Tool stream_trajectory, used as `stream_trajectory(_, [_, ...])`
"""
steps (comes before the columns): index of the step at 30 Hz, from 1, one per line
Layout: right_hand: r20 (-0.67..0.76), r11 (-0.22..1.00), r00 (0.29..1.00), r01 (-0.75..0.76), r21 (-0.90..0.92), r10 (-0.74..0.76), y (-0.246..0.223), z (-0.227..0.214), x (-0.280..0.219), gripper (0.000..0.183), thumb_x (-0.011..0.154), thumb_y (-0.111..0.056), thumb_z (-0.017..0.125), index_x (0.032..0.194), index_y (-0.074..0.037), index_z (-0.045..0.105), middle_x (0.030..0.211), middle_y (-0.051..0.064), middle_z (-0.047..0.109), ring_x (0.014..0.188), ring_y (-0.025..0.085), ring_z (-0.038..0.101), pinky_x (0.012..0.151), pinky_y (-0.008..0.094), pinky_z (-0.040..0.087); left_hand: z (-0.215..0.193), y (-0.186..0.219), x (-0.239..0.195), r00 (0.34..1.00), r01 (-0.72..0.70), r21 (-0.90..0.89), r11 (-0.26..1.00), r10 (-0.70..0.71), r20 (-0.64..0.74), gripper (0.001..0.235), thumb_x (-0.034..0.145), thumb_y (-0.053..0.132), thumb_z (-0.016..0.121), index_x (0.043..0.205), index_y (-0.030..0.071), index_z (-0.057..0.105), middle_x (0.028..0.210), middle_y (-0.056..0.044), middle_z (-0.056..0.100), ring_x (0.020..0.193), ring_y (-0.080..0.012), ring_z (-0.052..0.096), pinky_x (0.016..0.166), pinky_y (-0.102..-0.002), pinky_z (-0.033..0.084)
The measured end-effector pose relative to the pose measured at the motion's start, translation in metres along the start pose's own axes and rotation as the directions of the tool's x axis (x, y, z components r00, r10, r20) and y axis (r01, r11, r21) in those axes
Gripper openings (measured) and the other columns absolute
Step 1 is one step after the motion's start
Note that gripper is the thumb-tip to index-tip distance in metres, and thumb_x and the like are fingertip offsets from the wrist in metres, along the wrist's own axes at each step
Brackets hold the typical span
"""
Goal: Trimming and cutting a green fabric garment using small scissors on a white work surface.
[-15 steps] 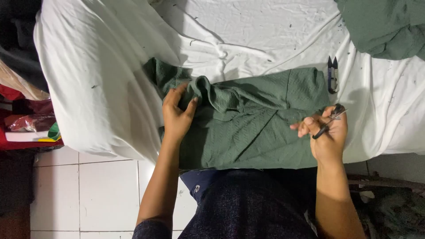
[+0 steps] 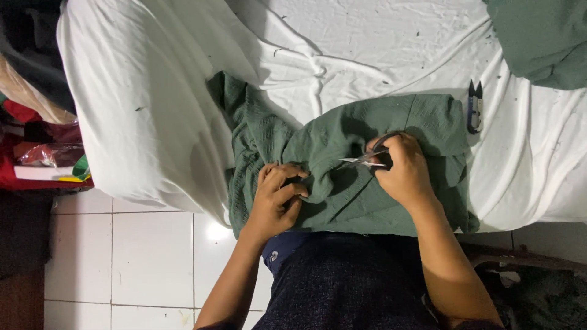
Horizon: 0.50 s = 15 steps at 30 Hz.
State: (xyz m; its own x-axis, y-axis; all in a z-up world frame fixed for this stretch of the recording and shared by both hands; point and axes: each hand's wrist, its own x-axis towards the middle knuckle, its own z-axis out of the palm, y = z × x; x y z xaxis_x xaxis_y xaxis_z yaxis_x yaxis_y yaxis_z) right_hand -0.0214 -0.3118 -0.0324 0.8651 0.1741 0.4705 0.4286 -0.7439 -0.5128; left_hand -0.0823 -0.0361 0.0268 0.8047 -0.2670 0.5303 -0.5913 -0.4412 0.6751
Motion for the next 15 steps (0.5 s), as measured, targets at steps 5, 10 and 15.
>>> stream_trajectory(5, [0.106,0.974,0.975,-0.204,0.095,0.194,0.007,-0.033,-0.016,0.032,0.074,0.001,0.081,0.098,-0.006,0.062,0.084,0.012,0.073,0.085,0.036,0.073,0.079,0.044,0.058,0.002,0.008,-0.007,1.000,0.000,0.050,0.999,-0.001,0.015,0.021,0.080,-0.006,0.061,0.083,0.014,0.066,0.104,-0.011,0.068,0.105,-0.0339,0.065,0.108,-0.054,0.036])
stream_trajectory(10, [0.130,0.944,0.949,-0.304,0.127,0.288,-0.010,-0.066,-0.007,0.026,0.078,0.001,0.077,0.097,-0.006,0.061,0.089,0.008,0.076,0.089,0.030,0.074,0.083,0.041,0.057,0.018,0.004,-0.017,0.999,-0.009,0.112,0.994,0.004,0.044,0.021,0.079,-0.005,0.059,0.081,0.015,0.065,0.106,-0.008,0.068,0.109,-0.0331,0.062,0.110,-0.057,0.032])
stream_trajectory(15, [-0.002,0.944,0.995,-0.094,0.317,0.100,-0.046,-0.039,0.019,0.038,0.075,0.003,0.085,0.104,-0.012,0.067,0.095,0.002,0.076,0.092,0.026,0.075,0.083,0.035,0.058,0.022,0.005,-0.017,0.999,0.001,0.115,0.993,-0.005,0.038,0.020,0.080,-0.004,0.059,0.081,0.015,0.064,0.107,-0.009,0.067,0.112,-0.0345,0.060,0.110,-0.060,0.030])
